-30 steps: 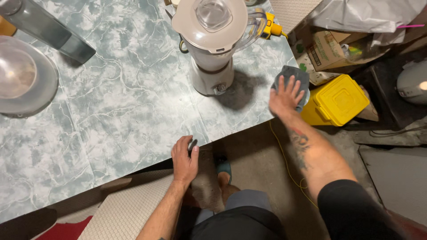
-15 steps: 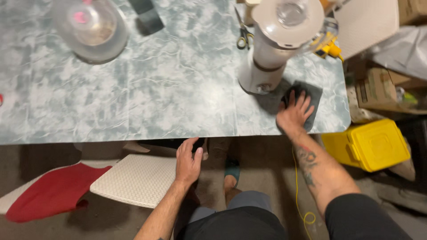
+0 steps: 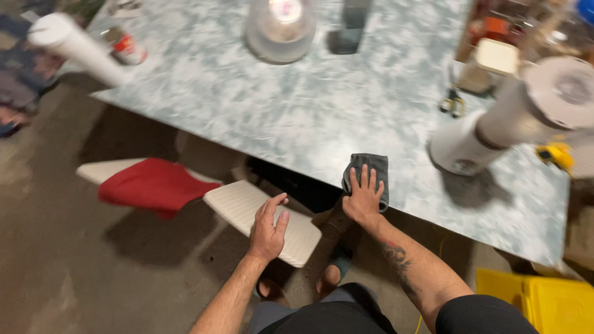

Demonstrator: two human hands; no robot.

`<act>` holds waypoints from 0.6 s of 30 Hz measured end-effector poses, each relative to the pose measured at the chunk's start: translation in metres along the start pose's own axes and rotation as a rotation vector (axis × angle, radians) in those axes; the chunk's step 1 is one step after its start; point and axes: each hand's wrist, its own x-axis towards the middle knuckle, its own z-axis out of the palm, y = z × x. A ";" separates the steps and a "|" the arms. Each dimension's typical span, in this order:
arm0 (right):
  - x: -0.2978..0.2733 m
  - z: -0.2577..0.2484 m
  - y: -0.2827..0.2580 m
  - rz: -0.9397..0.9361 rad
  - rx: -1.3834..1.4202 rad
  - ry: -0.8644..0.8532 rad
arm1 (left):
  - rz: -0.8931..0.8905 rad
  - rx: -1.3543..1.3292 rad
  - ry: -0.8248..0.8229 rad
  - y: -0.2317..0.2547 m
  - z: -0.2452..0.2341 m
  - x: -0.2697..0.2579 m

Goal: The person wipes a knife with a red cloth and places it in a utensil holder, carries a water bottle and glass to the sink and pours water, scoops milk powder from a container into a cup with a spoon, closes the container, sets the blender jar onto the blender base, and wipes the table with a sponge.

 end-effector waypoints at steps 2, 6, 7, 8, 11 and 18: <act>0.013 0.009 -0.029 -0.065 -0.040 0.042 | 0.003 -0.071 0.115 -0.018 -0.038 -0.014; 0.035 0.033 -0.075 -0.059 -0.137 0.124 | -0.001 -0.140 0.292 -0.058 -0.116 -0.050; 0.039 0.039 -0.084 -0.083 -0.143 0.142 | -0.033 -0.154 0.321 -0.069 -0.135 -0.060; 0.040 0.045 -0.093 -0.105 -0.147 0.160 | -0.065 -0.168 0.350 -0.080 -0.154 -0.071; 0.056 0.059 -0.129 -0.138 -0.083 0.198 | -0.146 -0.162 0.416 -0.114 -0.202 -0.105; 0.102 0.042 -0.264 -0.176 0.421 0.070 | -0.236 -0.154 0.597 -0.167 -0.283 -0.179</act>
